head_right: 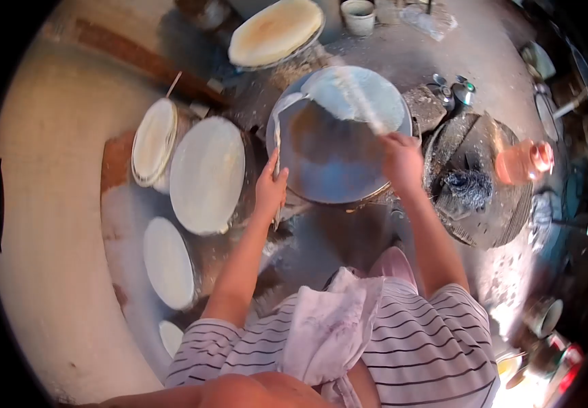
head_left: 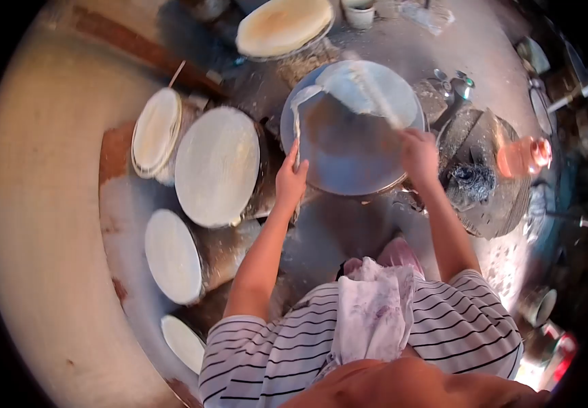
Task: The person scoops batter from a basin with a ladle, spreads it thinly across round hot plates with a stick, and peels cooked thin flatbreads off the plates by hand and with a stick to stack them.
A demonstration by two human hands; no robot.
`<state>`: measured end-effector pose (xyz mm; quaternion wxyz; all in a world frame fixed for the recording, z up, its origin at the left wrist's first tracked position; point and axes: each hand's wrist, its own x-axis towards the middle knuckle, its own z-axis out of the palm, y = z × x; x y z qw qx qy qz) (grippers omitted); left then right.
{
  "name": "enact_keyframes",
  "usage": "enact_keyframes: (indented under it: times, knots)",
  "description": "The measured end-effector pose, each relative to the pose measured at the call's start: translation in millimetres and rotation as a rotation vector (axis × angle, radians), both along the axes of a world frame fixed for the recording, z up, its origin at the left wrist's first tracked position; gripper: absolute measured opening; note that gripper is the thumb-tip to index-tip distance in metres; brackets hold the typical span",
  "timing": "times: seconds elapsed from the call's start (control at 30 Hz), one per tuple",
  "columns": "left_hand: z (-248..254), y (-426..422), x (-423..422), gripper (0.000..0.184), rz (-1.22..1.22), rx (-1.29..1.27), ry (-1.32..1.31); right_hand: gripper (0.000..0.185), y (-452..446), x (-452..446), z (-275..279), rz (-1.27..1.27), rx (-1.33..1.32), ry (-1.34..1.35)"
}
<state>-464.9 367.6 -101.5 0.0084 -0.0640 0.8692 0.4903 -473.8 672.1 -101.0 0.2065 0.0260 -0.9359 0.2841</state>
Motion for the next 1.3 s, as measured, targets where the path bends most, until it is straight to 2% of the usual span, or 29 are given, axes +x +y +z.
enact_keyframes:
  times: [0.03, 0.07, 0.2, 0.23, 0.3, 0.4, 0.53, 0.6, 0.67, 0.73, 0.8, 0.9, 1.0, 1.03, 1.13, 1.17, 1.27, 1.3]
  knots:
    - [6, 5, 8, 0.055, 0.038, 0.04, -0.019, 0.033, 17, -2, -9, -0.038, 0.066, 0.044]
    - [12, 9, 15, 0.055, 0.076, 0.081, -0.036, 0.033, 25, -3, -8, 0.001, 0.0, -0.031]
    - [40, 44, 29, 0.056, 0.225, 0.148, -0.133, 0.034, 9, -46, -8, 0.296, -0.102, -0.091]
    - [49, 51, 39, 0.056, 0.264, 0.153, -0.151, 0.033, 4, -59, -2, 0.37, -0.195, -0.186]
    - [48, 64, 52, 0.057, 0.321, 0.116, -0.113, 0.034, 0, -81, -10, 0.506, -0.14, -0.127]
    - [55, 94, 88, 0.057, 0.488, 0.329, -0.145, 0.035, 2, -75, -11, 0.684, -0.151, -0.209]
    - [64, 137, 118, 0.058, 0.578, 0.209, -0.221, 0.034, 29, -95, 6, 0.903, -0.133, -0.133]
    - [60, 142, 120, 0.057, 0.556, 0.236, -0.213, 0.032, 62, -118, 10, 0.725, -0.139, -0.238]
    - [65, 152, 107, 0.057, 0.511, 0.244, -0.222, 0.031, 89, -148, 16, 0.583, 0.053, -0.103]
    - [68, 161, 93, 0.056, 0.472, 0.227, -0.225, 0.037, 74, -169, 5, 0.739, -0.046, -0.21]
    - [69, 171, 103, 0.056, 0.489, 0.236, -0.276, 0.038, 47, -161, -2, 0.951, -0.071, -0.162]
    - [70, 185, 140, 0.056, 0.478, 0.136, -0.326, 0.036, 42, -128, -8, 1.046, -0.094, -0.207]
    - [66, 187, 160, 0.056, 0.411, 0.1, -0.325, 0.034, 67, -132, 5, 1.144, -0.294, -0.538]
    - [68, 188, 159, 0.056, 0.402, 0.102, -0.34, 0.033, 68, -150, 7, 1.139, -0.243, -0.448]
    - [76, 189, 137, 0.056, 0.401, 0.108, -0.428, 0.032, 46, -206, -2, 0.897, -0.109, -0.148]
    - [73, 191, 131, 0.056, 0.391, 0.094, -0.448, 0.029, 33, -208, -11, 0.946, -0.024, -0.112]
    - [78, 198, 148, 0.055, 0.371, 0.093, -0.522, 0.028, 33, -157, 1, 1.165, -0.089, -0.159]
    - [69, 199, 163, 0.055, 0.347, 0.038, -0.424, 0.029, 42, -153, -5, 1.234, 0.02, -0.232]
